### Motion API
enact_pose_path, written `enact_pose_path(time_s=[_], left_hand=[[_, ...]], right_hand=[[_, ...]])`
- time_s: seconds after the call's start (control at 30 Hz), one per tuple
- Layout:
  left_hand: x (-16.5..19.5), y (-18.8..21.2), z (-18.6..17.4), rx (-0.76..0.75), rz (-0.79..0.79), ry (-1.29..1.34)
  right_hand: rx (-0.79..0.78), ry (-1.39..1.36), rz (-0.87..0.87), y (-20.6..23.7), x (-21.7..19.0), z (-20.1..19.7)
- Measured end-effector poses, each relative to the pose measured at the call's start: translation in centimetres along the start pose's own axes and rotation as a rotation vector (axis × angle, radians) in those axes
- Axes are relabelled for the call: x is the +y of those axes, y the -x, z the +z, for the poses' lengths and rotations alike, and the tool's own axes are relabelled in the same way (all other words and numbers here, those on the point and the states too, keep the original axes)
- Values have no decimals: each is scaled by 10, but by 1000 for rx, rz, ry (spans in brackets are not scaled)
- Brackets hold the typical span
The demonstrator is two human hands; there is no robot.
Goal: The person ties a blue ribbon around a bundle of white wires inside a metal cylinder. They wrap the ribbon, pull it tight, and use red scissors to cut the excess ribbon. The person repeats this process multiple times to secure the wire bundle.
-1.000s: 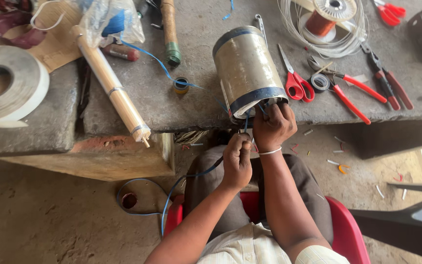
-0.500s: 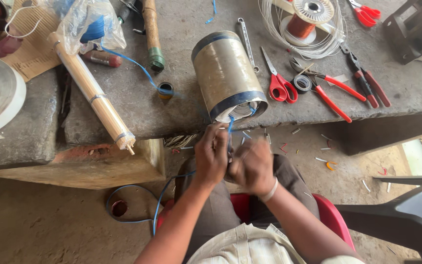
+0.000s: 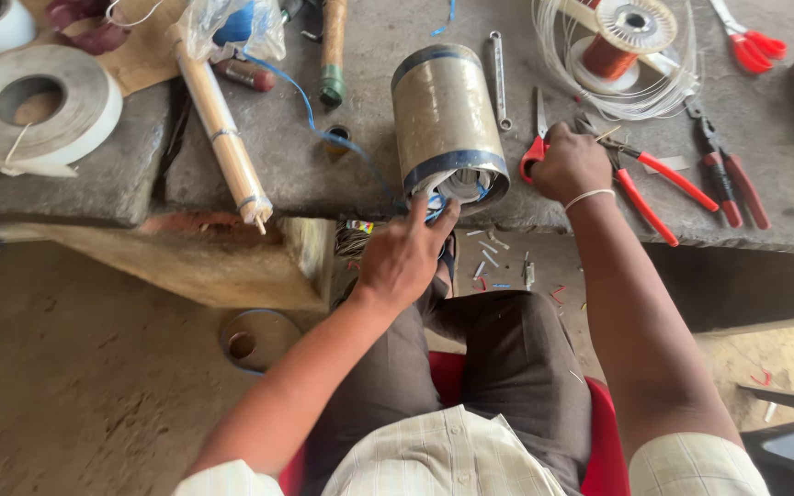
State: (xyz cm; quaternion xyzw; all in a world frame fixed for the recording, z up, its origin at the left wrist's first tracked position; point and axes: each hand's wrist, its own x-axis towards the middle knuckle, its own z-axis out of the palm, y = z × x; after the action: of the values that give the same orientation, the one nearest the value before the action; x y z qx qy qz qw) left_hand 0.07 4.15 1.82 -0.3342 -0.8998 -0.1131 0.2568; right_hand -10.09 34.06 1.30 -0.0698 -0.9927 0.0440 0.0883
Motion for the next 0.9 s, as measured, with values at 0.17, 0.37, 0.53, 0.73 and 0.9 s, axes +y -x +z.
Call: enact_pose_path(time_s=[0.17,0.37,0.53,0.73,0.9], left_hand=[[12,-18,0,-199,84,-370],[4,-32,15,-253,80,-302],[8,-33,13,-275,96,-336],[13,-20,10,-177,183,-497],[-4,-11,14,-107,206,-223]], right_hand=[[-21,-793,286,69,17,-28],[126,-1855,-13,205,8,6],[-371,-2115,-34,241,-20,63],[-665,-2193,-252,239,-32,109],[-766,-2186,-172,239,-32,128]])
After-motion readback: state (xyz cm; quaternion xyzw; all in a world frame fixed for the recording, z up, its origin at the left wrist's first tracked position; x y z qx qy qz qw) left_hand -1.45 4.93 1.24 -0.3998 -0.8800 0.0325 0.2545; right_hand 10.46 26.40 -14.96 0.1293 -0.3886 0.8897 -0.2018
